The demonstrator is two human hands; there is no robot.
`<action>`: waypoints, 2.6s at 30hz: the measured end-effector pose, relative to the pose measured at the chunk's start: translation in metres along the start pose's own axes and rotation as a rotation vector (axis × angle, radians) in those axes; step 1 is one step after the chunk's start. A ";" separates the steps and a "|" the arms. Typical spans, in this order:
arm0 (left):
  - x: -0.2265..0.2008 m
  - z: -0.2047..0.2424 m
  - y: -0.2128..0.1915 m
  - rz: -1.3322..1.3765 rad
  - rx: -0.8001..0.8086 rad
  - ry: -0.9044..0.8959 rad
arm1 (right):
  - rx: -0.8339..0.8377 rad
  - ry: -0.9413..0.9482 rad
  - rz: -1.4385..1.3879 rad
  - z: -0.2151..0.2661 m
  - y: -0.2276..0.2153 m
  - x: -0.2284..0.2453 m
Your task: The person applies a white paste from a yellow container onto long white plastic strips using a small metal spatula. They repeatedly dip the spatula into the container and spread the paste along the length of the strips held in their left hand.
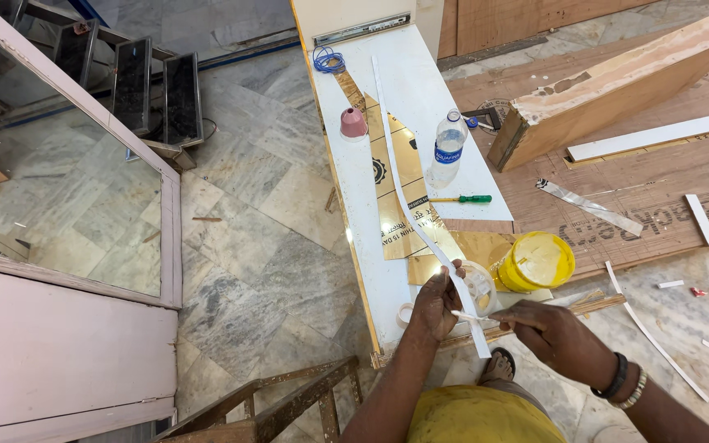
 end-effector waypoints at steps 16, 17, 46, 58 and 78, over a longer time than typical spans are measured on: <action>-0.009 0.005 0.006 0.040 -0.075 0.009 | 0.074 -0.032 -0.141 0.042 -0.005 0.039; -0.010 0.005 0.006 0.037 -0.063 0.013 | 0.089 -0.046 -0.168 0.045 -0.006 0.039; -0.014 0.022 0.008 0.056 -0.022 0.004 | -0.045 0.062 -0.210 0.074 -0.030 0.061; -0.011 0.023 0.013 -0.014 -0.046 -0.023 | -0.098 -0.057 0.241 0.003 -0.019 0.065; -0.011 0.024 0.015 -0.080 -0.058 0.062 | -0.057 0.091 0.085 0.005 0.006 0.064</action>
Point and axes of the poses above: each hand's wrist, its own z-axis away from the middle knuckle, its own y-axis out of the palm, x = y × z, the point moved 3 cm from there along -z, towards the middle knuckle, and after that the axes turned 5 degrees about y, right-handed, at the moved point
